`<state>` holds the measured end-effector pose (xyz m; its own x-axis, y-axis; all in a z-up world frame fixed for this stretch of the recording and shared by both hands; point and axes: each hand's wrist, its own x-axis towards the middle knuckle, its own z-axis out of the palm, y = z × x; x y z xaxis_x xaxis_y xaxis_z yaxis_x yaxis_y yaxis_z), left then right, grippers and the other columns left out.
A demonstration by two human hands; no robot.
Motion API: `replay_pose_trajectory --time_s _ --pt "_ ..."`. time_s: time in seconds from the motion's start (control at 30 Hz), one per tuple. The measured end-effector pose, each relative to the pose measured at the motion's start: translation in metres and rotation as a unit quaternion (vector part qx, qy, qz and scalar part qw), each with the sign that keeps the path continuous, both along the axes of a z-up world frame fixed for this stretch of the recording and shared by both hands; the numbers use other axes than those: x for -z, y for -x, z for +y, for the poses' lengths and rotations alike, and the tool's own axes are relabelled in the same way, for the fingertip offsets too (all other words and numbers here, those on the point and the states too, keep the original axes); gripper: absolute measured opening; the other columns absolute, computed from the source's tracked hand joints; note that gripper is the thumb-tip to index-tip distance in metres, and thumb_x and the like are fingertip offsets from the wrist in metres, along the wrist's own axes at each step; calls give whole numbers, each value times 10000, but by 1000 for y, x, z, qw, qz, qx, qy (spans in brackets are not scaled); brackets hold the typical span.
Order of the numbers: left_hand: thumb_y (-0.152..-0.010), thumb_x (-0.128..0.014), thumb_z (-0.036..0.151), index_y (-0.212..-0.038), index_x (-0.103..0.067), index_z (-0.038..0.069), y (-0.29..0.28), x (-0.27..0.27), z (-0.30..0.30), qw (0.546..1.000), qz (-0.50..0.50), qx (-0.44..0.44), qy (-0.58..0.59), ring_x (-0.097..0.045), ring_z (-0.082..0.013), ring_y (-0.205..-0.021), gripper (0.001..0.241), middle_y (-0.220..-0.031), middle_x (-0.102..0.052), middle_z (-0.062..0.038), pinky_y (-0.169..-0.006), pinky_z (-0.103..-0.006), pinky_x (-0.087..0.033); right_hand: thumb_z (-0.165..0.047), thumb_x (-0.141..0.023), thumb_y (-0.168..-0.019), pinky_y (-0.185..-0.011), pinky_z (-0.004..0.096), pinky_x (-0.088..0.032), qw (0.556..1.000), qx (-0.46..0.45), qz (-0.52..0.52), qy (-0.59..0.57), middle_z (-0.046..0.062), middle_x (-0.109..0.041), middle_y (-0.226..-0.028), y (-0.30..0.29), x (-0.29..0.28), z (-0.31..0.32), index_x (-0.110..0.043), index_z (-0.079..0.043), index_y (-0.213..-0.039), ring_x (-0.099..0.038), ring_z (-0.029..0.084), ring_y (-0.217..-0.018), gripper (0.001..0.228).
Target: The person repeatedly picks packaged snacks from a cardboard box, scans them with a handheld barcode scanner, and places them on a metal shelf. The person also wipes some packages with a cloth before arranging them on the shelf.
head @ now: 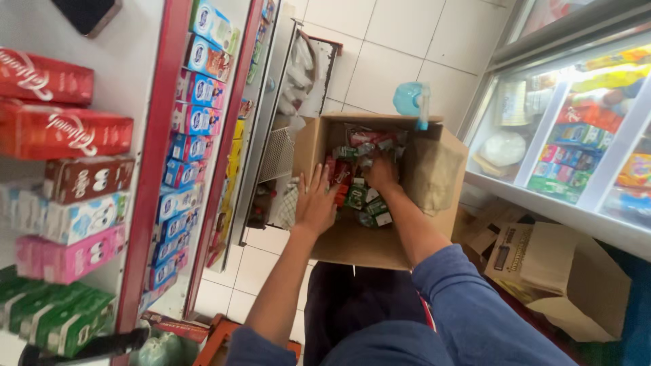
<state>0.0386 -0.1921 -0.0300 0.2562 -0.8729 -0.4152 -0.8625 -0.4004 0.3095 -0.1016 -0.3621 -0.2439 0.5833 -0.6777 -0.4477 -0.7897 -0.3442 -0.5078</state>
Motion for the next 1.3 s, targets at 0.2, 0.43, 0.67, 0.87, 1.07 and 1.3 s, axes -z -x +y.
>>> replay_pose_trajectory --time_s 0.2,0.43,0.67,0.87,1.07,1.3 --pt "-816 -759 294 -1326 -640 114 3 11 3 998 -42 -10 35 -192 -341 -1544 554 -1626 -322 -192 -1224 -640 -116 -319 -778 -780 -1154 513 -367 992 -80 80 53 181 -482 -1485 -19 19 -30 -564 -105 -1361 -415 390 -1410 656" --pt "-818 -739 305 -1192 -673 107 5 13 0 998 -46 -11 43 -240 -348 -1520 427 -1557 -411 -188 -1213 -646 -124 -387 -739 -795 -1174 548 -315 982 -131 133 33 158 -459 -1515 -34 36 -48 -553 -163 -1370 -379 403 -1420 644" --pt "-848 -699 303 -1132 -682 117 5 17 0 998 -29 -21 45 -258 -337 -1526 340 -1559 -427 -184 -1225 -651 -103 -307 -692 -826 -1104 549 -363 966 -179 186 14 209 -512 -1429 -30 62 -53 -576 -104 -1338 -453 420 -1324 563" --pt "-850 -682 314 -1119 -700 97 6 19 2 998 -38 -19 43 -267 -331 -1519 346 -1542 -451 -191 -1226 -651 -88 -239 -651 -853 -1045 550 -405 958 -218 187 16 253 -558 -1355 -15 79 -51 -595 -53 -1310 -516 435 -1243 497" --pt "-867 -687 346 -1133 -701 88 5 16 1 999 -40 -18 22 -279 -329 -1516 371 -1535 -457 -193 -1234 -646 -94 -171 -611 -879 -985 551 -446 946 -253 117 165 297 -603 -1281 -29 84 -93 -614 -2 -1282 -579 449 -1161 437" --pt "-798 -726 367 -1457 -517 77 7 15 -2 997 -64 -31 41 -310 -305 -1487 750 -1517 -478 -158 -1223 -626 -118 -262 -634 -946 -869 598 -481 944 -291 -9 158 266 -667 -1051 -4 14 -25 -678 13 -1049 -649 435 -933 297"
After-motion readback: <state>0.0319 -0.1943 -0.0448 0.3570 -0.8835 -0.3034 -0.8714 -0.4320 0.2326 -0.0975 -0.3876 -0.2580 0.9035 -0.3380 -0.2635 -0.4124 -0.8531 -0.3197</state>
